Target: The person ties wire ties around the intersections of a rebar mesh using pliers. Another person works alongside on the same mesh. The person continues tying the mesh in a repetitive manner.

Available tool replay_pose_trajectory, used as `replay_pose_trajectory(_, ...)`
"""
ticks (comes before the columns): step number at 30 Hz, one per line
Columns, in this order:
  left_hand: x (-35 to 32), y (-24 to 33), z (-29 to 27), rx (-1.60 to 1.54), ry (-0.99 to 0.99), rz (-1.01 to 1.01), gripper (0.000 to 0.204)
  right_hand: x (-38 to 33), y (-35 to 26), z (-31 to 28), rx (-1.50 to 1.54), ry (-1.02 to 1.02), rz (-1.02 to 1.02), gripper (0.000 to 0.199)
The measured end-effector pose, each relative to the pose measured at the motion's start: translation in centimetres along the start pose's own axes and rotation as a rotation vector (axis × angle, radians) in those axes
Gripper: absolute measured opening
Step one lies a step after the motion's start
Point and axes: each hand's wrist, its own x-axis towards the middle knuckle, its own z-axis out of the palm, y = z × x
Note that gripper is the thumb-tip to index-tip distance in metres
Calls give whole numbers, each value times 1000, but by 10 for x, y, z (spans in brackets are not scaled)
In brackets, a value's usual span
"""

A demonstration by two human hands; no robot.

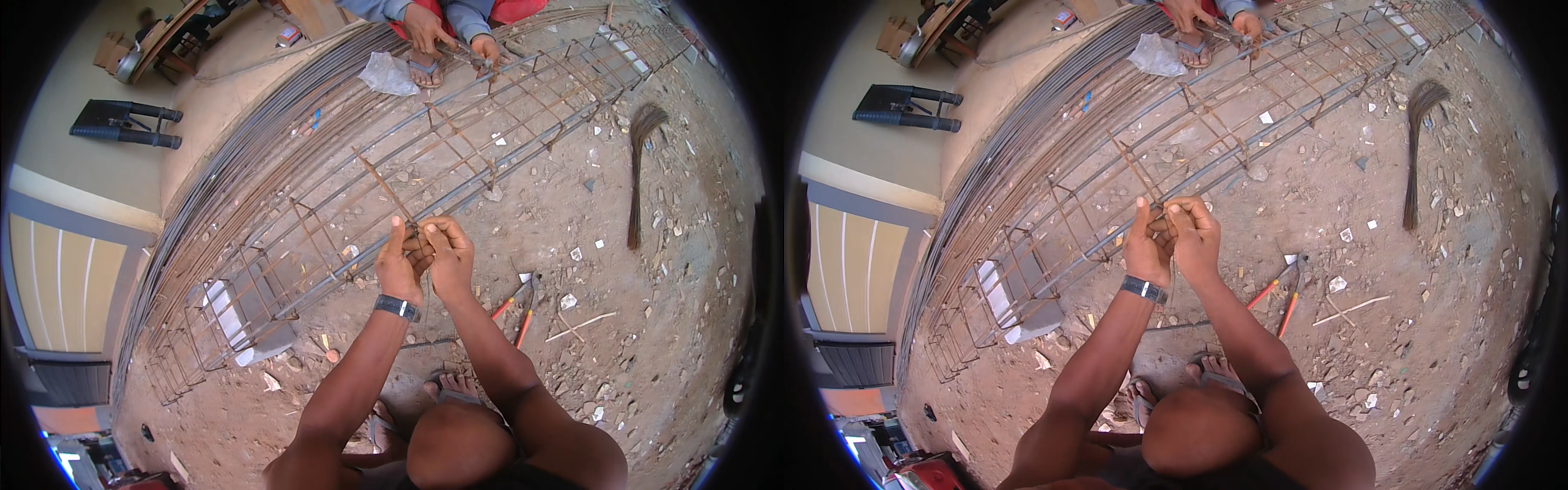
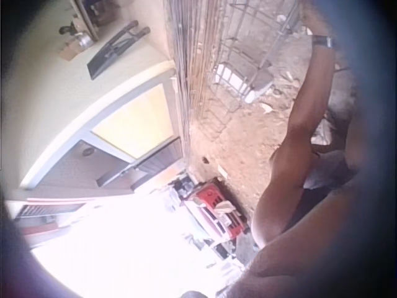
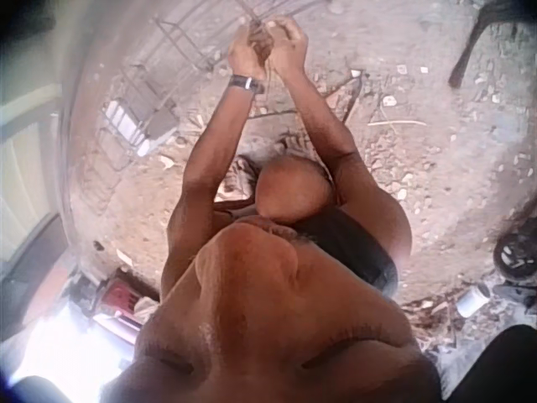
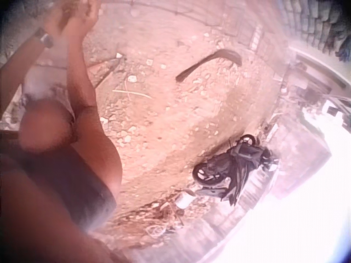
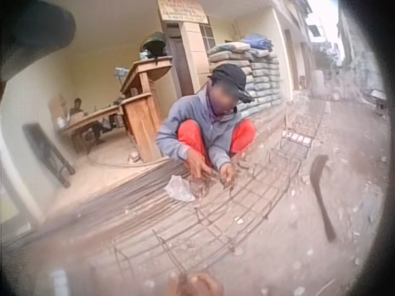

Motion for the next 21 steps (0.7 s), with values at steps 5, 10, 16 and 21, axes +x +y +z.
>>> replay_pose_trajectory(5, 17, 0, 2, 62, -13, 62, 35, 13, 8, -5, 40, 11, 17, 11)
replay_pose_trajectory(10, 23, -8, -1, 41, -2, 143, 31, 31, 5, -10, 172, 57, 352, 10)
replay_pose_trajectory(16, 16, -6, -3, 114, -34, 153, 35, 54, 1, -20, -124, -79, 536, 8)
replay_pose_trajectory(21, 13, 6, -1, 191, -18, 48, 39, 72, -20, -9, -332, -236, 513, 7)
